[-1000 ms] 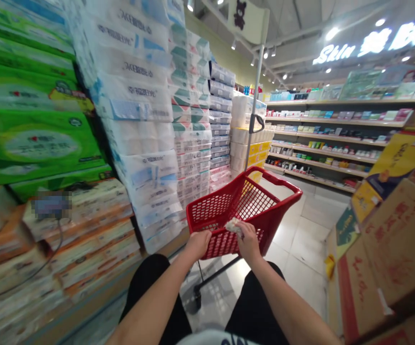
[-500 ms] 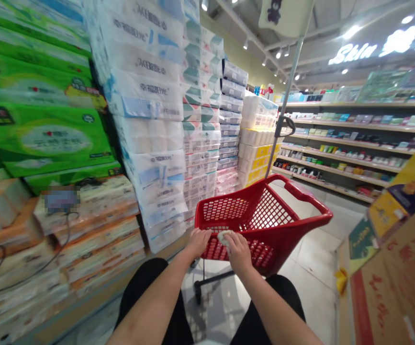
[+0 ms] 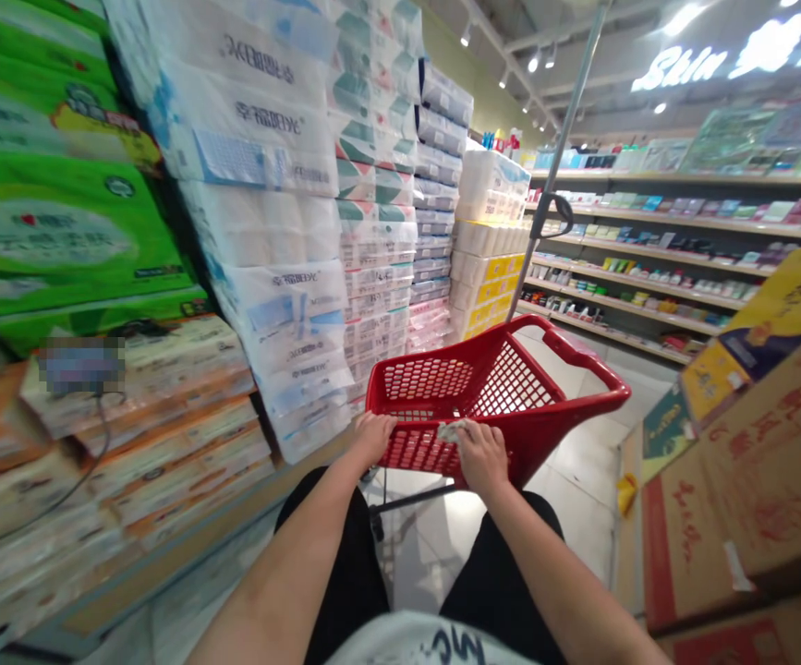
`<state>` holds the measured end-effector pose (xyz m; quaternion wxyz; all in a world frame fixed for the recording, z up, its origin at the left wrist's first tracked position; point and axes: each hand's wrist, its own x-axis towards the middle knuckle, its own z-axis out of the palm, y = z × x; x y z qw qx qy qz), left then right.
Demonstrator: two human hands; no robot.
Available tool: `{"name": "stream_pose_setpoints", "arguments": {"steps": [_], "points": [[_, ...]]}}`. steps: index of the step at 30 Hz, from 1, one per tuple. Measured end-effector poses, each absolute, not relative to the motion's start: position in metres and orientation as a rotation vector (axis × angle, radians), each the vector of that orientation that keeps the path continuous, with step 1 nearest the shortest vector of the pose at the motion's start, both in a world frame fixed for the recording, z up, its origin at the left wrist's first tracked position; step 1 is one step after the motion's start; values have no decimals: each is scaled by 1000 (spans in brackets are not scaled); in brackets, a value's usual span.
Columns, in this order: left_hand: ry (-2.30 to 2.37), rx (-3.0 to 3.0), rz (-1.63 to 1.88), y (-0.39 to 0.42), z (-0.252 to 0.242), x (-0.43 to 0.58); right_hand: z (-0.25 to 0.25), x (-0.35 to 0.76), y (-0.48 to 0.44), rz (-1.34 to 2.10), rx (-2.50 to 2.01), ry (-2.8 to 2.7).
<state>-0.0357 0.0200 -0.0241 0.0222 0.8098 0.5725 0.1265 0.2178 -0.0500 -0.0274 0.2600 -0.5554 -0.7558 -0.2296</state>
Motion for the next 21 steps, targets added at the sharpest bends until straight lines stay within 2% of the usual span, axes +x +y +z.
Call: {"name": "stream_pose_setpoints", "arguments": {"steps": [7, 14, 21], "points": [[1814, 2513, 297, 20, -16, -24, -18, 236, -54, -570, -1613, -2015], [1827, 2597, 357, 15, -27, -9, -22, 176, -44, -471, -1464, -2236], [1865, 2472, 472, 16, -31, -13, -39, 209, -50, -422, -1565, -2235]]}}
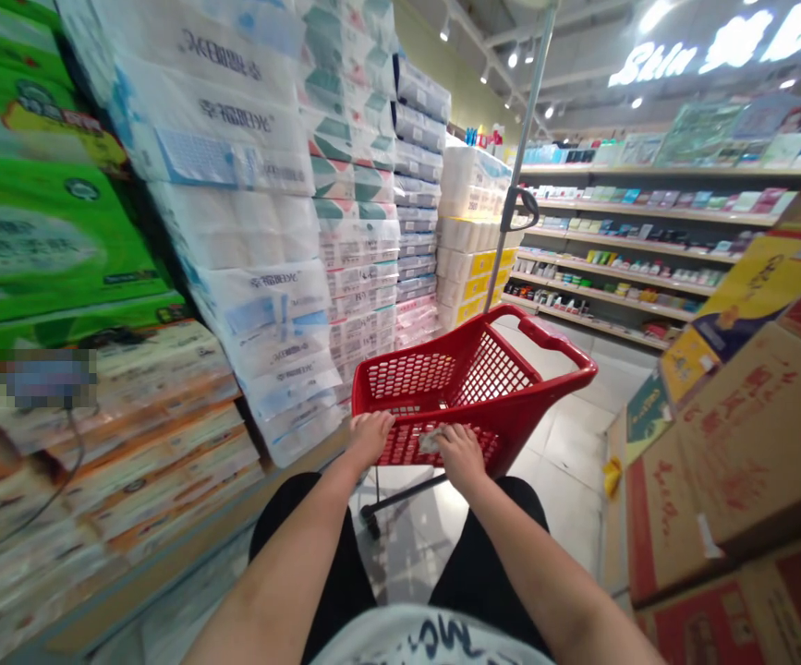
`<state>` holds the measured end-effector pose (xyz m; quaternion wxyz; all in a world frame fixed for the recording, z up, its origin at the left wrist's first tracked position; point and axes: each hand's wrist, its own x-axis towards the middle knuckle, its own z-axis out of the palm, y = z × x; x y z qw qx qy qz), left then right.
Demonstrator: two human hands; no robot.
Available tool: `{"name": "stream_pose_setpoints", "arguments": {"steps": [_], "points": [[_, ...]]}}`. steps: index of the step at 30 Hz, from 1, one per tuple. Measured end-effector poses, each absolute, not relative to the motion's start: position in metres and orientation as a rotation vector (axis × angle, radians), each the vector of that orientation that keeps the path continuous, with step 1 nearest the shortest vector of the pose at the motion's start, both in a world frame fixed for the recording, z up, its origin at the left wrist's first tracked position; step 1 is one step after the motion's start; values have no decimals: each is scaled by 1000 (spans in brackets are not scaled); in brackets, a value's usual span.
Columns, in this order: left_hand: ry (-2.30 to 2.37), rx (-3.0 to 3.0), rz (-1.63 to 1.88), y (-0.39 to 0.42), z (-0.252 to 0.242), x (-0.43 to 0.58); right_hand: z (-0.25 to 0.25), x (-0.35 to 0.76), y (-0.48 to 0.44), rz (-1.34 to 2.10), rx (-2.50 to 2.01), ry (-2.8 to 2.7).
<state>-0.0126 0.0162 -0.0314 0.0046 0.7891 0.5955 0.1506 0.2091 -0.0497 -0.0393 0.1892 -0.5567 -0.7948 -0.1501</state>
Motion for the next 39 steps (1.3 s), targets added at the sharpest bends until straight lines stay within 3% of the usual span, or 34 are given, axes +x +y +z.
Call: {"name": "stream_pose_setpoints", "arguments": {"steps": [6, 11, 17, 31, 39], "points": [[1830, 2492, 479, 13, -25, -16, -34, 248, -47, -515, -1613, -1861], [1863, 2478, 411, 15, -20, -20, -28, 275, -40, -400, -1580, -1870], [1865, 2476, 398, 17, -22, -22, -15, 290, -44, -532, -1597, -1694], [1889, 2473, 370, 16, -17, -26, -15, 320, -40, -344, -1469, -1514], [1877, 2462, 407, 15, -17, -27, -40, 324, -32, -219, -1483, -1472]]}}
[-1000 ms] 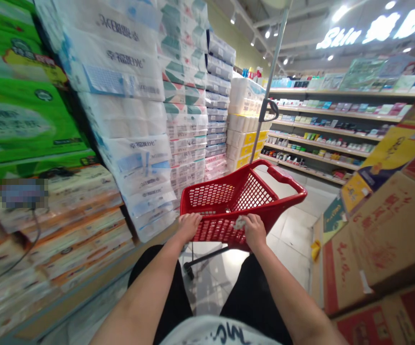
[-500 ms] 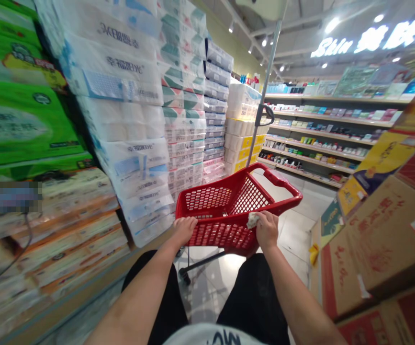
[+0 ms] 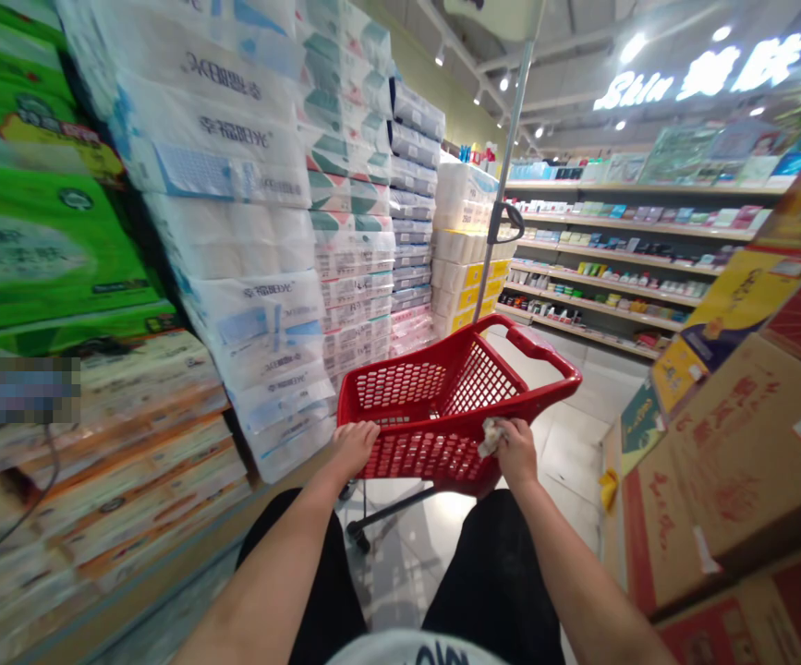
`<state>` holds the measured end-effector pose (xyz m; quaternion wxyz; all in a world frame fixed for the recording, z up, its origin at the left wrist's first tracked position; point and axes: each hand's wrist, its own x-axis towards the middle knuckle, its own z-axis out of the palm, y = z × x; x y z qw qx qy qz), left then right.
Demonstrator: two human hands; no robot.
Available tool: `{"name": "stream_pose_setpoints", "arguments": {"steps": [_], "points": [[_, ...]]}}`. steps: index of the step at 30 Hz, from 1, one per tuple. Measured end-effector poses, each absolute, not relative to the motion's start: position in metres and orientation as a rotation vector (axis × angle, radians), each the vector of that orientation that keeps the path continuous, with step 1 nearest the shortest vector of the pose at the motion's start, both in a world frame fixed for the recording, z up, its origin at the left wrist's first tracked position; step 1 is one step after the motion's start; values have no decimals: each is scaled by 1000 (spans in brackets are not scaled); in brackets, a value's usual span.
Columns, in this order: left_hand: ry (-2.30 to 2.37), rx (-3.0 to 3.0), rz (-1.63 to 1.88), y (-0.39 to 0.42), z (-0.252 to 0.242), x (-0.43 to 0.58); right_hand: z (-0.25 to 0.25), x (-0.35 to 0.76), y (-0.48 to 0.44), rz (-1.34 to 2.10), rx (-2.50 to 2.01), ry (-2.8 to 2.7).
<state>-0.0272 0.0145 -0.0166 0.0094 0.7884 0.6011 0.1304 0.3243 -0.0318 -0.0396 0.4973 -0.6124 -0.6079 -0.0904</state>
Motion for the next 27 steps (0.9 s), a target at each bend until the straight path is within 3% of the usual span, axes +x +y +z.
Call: {"name": "stream_pose_setpoints", "arguments": {"steps": [11, 27], "points": [[1881, 2461, 440, 15, -19, -27, -71, 309, -29, -158, -1465, -1474], [1906, 2412, 458, 19, -22, -31, -53, 258, -22, -148, -1353, -1665]]}}
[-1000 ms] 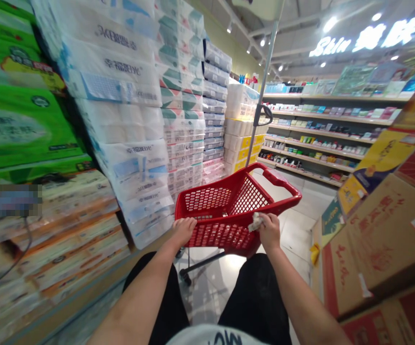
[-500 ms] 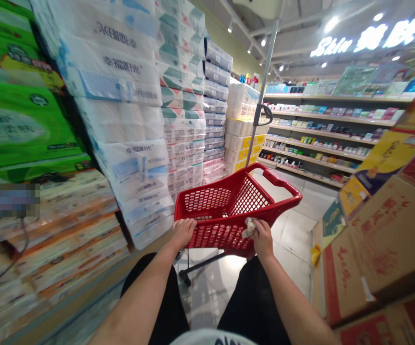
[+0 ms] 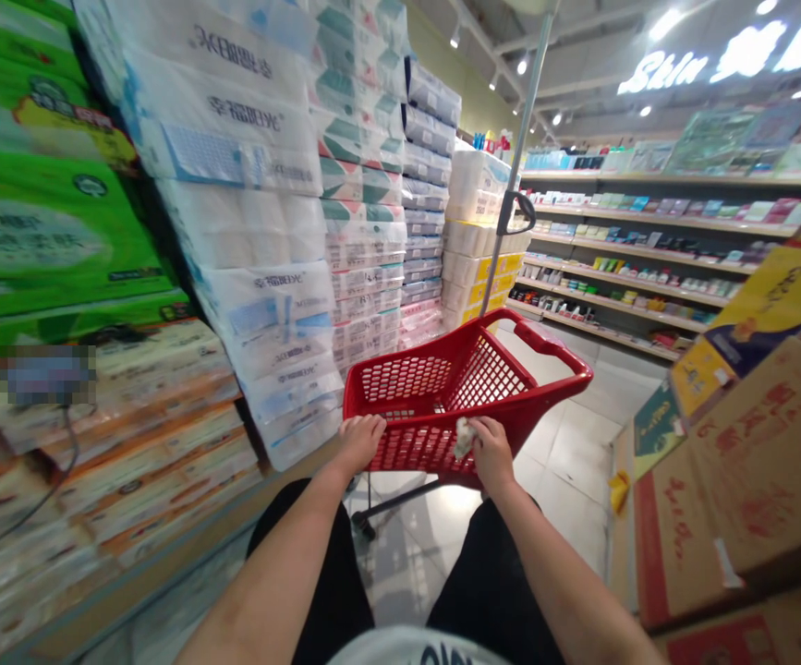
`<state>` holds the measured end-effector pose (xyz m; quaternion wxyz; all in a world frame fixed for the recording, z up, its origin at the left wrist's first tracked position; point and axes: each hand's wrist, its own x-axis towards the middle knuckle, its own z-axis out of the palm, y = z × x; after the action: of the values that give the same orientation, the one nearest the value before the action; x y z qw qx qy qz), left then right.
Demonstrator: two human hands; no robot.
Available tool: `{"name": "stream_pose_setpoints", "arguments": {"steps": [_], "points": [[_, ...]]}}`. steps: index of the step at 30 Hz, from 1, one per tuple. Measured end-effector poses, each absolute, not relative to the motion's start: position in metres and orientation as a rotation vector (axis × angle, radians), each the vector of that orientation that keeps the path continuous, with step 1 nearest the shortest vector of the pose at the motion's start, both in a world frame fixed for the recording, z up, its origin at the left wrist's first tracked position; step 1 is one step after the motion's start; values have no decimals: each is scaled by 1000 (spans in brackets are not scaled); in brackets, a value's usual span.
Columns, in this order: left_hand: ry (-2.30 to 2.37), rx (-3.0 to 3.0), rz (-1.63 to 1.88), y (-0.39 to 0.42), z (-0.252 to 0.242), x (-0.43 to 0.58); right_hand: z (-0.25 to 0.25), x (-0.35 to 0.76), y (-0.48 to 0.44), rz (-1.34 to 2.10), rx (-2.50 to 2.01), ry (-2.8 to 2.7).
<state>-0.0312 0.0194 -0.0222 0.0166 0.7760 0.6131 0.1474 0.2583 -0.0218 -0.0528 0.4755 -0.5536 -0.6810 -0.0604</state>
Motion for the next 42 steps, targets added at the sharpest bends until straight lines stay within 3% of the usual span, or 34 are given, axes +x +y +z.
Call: {"name": "stream_pose_setpoints", "arguments": {"steps": [42], "points": [[1879, 2411, 628, 0, -27, -32, -60, 151, -29, 52, -1279, -2148]]}}
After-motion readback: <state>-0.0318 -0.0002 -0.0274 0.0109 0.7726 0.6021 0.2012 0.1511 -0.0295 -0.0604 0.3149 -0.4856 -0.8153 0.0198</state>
